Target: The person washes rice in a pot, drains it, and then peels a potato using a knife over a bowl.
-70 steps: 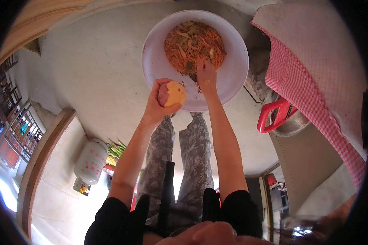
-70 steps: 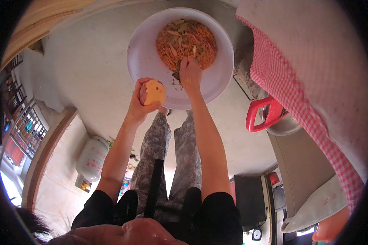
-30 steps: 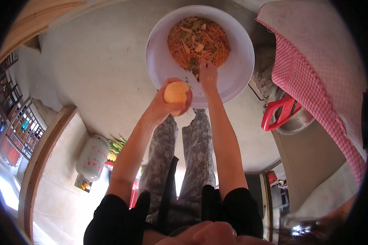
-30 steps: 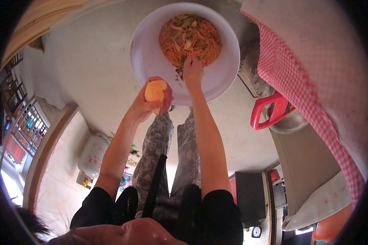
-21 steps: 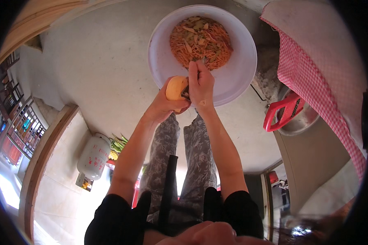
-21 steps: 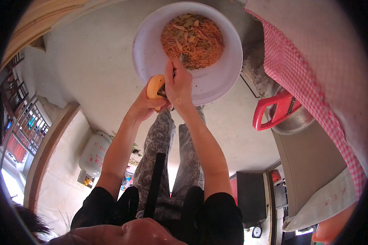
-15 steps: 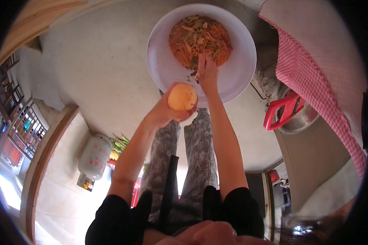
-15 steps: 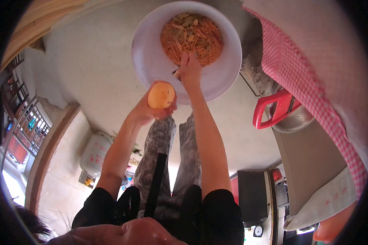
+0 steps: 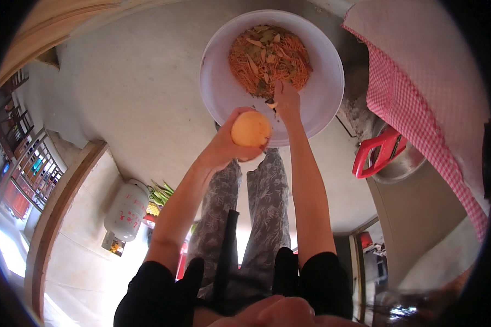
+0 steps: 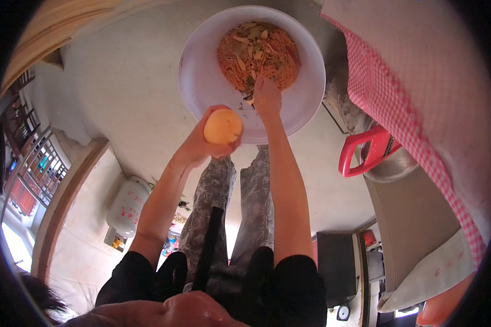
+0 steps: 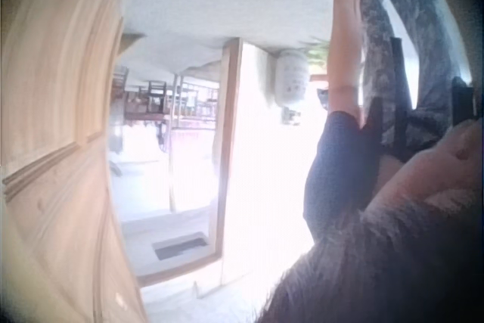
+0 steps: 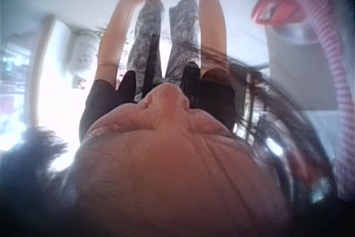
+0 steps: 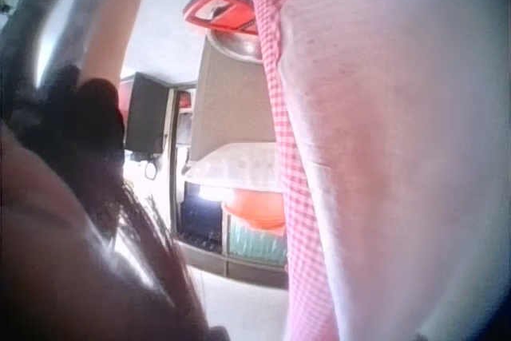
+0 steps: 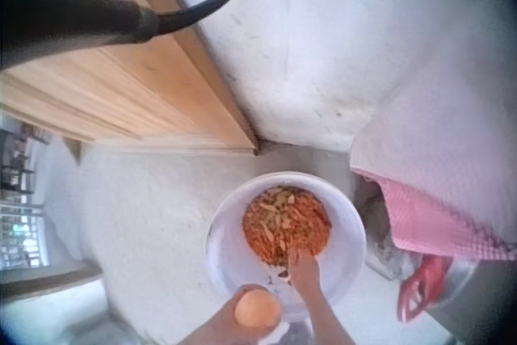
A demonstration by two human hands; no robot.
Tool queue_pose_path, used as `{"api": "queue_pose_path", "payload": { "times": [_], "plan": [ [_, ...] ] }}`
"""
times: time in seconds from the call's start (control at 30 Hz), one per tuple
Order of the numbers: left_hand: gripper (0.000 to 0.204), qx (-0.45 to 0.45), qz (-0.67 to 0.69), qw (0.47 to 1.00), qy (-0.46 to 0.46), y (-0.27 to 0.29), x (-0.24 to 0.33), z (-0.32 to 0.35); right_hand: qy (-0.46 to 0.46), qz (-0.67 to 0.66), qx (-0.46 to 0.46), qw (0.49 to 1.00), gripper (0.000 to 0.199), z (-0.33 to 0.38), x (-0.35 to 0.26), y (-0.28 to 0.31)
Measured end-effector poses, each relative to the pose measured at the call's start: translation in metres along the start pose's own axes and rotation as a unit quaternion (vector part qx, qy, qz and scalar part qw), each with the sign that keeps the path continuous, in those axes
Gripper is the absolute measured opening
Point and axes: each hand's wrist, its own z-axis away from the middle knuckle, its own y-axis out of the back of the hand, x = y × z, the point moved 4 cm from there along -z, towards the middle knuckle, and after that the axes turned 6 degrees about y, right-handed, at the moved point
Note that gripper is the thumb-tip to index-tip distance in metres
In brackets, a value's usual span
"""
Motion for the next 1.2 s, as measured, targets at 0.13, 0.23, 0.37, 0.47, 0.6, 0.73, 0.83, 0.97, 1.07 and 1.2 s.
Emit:
{"api": "queue_pose_path", "payload": {
  "times": [0.13,0.23,0.37,0.47,0.6,0.73,0.83,0.97,1.07,1.2],
  "plan": [
    [0.067,0.078,0.033,0.996,0.017,0.015,-0.007,0.002,-0.037,-0.18,0.003,0.983,0.035,0.018,-0.025,0.012],
    [0.064,0.094,0.007,0.995,0.017,0.011,-0.007,0.002,0.049,-0.167,0.048,0.984,0.036,0.036,-0.08,0.021],
    [0.061,0.119,0.011,0.992,0.036,0.013,-0.011,0.003,0.001,-0.129,-0.06,0.99,0.035,0.024,-0.07,-0.001],
    [0.059,0.135,0.058,0.988,0.053,0.025,-0.02,0.004,0.032,-0.091,-0.043,0.994,0.035,0.02,-0.071,-0.021],
    [0.062,0.101,0.005,0.995,0.019,0.028,-0.024,0.009,0.003,-0.057,-0.042,0.997,0.034,0.01,-0.049,-0.029],
    [0.067,0.056,0.079,0.995,0.009,0.01,-0.01,0.003,-0.081,-0.132,0.024,0.988,0.031,0.002,0.029,-0.028],
    [0.07,0.088,0.158,0.983,0.024,0.018,-0.009,0.002,-0.136,-0.327,0.029,0.935,0.03,0.024,0.018,-0.016],
    [0.077,0.059,0.122,0.99,0.027,0.013,-0.011,0.005,-0.048,-0.32,0.074,0.943,0.026,0.054,-0.074,0.018],
    [0.08,0.016,0.107,0.994,0.001,0.009,-0.009,0.002,-0.007,-0.308,0.087,0.947,0.022,0.057,-0.084,0.025],
    [0.08,0.036,0.081,0.996,-0.004,0.005,-0.002,0.004,0.012,-0.268,0.073,0.96,0.021,0.06,-0.092,0.026]
  ]
}}
